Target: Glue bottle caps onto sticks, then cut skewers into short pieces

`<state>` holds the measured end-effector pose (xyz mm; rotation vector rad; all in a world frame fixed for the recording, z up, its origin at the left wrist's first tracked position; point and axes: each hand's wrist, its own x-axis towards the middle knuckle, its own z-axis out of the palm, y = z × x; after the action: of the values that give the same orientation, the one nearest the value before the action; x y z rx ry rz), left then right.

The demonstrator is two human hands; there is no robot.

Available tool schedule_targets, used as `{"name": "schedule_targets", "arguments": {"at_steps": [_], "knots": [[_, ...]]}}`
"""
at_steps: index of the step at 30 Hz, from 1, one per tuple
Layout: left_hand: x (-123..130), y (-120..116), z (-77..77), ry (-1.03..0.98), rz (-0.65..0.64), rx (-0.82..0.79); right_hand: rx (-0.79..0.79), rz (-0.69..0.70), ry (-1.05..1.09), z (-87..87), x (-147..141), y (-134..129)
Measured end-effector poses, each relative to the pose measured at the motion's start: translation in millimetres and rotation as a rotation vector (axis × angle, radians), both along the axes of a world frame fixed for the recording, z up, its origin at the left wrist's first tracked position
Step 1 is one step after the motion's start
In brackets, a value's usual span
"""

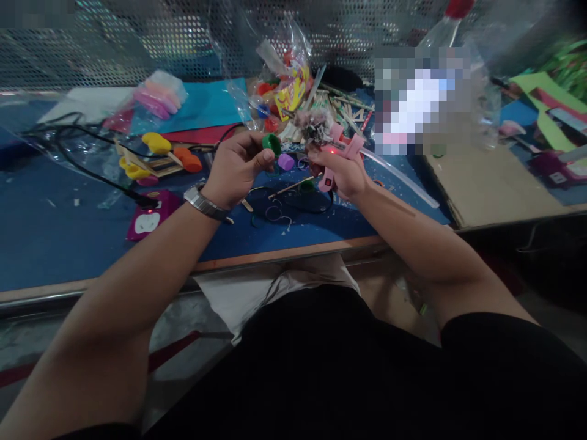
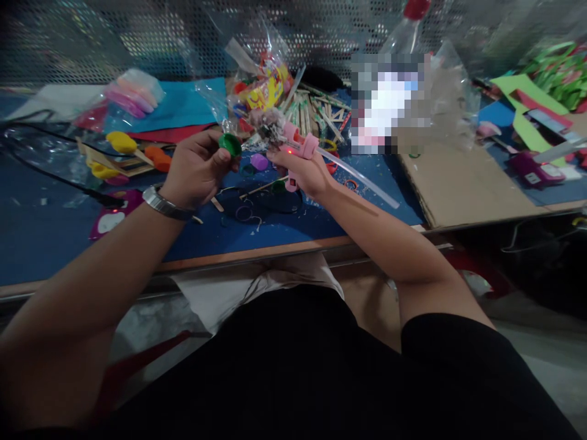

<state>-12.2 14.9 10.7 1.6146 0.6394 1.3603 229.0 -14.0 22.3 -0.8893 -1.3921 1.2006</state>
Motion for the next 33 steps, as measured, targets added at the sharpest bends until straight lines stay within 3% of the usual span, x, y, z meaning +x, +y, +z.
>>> {"name": "schedule_targets", "arguments": {"at_steps": [5,14,19,24,29,33], "knots": [[-5,7,-5.5,0.034,0.085,-0.006,-0.025,-0.005,-0.266,-1.6,9,10],[-10,19,-18.0,-0.082,0.219,0.024,0.118,0.146,-0.526,-0.7,17,14],[-12,22,-20.9,-0.07,0.236,0.053,0.118,0.118,-0.552,5.1,14,8],[-7,20,-20.1,-0.137,0.317,0.07,-0.001,0.132,-0.5,10.5,10,2],[-7,20,-21.6,-0.121,0.217,0.019,0.04,0.088,-0.54,6.9,12,4],[-4,13,-18.9,-0.102,0.077,-0.056,0.066,0.019,-0.449,-2.1,14,12]]}}
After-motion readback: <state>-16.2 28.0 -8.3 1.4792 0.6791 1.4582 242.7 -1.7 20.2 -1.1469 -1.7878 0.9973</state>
